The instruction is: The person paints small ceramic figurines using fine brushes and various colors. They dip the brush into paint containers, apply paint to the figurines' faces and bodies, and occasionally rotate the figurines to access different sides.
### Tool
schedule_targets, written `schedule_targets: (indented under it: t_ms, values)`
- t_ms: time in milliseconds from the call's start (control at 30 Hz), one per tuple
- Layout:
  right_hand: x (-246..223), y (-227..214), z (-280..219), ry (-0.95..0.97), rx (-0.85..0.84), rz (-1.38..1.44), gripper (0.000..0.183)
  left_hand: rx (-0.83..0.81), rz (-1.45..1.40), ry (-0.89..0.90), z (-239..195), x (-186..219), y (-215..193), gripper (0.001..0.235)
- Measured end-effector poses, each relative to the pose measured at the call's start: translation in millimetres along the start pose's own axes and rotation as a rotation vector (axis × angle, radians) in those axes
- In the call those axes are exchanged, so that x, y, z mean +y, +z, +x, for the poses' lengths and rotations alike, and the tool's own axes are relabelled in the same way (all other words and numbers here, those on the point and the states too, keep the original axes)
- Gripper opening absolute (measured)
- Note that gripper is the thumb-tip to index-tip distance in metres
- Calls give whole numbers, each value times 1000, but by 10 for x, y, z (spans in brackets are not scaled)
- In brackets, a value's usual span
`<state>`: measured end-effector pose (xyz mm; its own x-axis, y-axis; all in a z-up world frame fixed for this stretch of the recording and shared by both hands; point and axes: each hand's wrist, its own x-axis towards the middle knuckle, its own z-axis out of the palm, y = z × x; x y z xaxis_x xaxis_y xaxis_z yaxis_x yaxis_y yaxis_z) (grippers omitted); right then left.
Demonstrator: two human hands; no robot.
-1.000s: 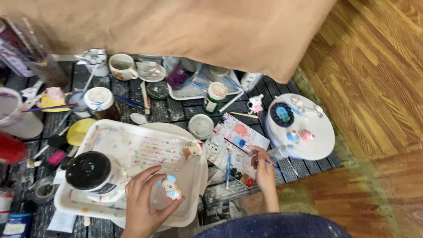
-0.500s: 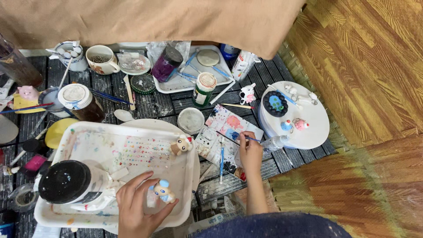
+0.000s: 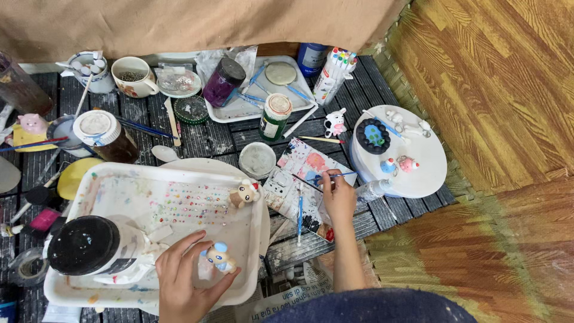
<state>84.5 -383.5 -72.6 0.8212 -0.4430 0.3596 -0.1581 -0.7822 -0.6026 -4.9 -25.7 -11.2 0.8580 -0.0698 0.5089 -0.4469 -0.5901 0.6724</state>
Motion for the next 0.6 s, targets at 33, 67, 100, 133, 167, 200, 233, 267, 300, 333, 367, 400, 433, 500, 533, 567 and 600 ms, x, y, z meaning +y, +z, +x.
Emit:
schedule_targets:
  t_ms: [33, 67, 100, 133, 167, 200, 233, 267, 300, 333, 367, 400, 433, 500, 533, 567, 600]
  values:
    - [5, 14, 7, 4, 4, -47, 17, -10, 2, -9, -1, -1, -6, 71]
    - [11, 21, 11, 6, 9, -94, 17, -17, 4, -18, -4, 1, -9, 71]
    - [19, 20, 7, 20, 9, -25, 17, -13, 4, -12, -7, 5, -11, 71]
    - [24, 18, 9, 32, 9, 44, 17, -6, 4, -5, -4, 8, -12, 70]
    - [29, 18, 14, 43, 9, 113, 17, 0, 5, 1, 2, 8, -12, 70]
    - [40, 14, 11, 56, 10, 115, 18, 6, 2, 7, 2, 8, -10, 70]
    - [53, 10, 10, 69, 12, 116, 18, 12, 0, 12, 6, 4, -5, 70]
    - [66, 7, 6, 84, 14, 118, 19, 17, -3, 17, 8, -1, -3, 71]
    - [78, 3, 3, 53, 9, 74, 19, 15, -3, 19, 4, -1, -4, 70]
    - [81, 5, 17, 21, 5, 33, 18, 15, -2, 23, 9, -1, -4, 70]
    - [80, 9, 27, -11, 0, -9, 18, 14, -2, 27, 12, -1, -8, 70]
    - [77, 8, 34, 7, 2, -24, 18, 19, -2, 34, 13, -1, -8, 70]
    - [73, 4, 39, 26, 3, -38, 19, 23, -2, 40, 14, -2, -9, 69]
    - [58, 8, 54, 24, -8, -74, 19, 35, 0, 48, 11, 0, -6, 69]
    - [49, 13, 57, 5, -20, -94, 20, 40, 1, 50, 12, -1, -5, 69]
    - [41, 12, 56, -13, -31, -114, 20, 45, 1, 53, 12, 1, -5, 69]
    - [31, 8, 65, -15, -15, -107, 20, 41, 2, 54, 17, 3, -6, 69]
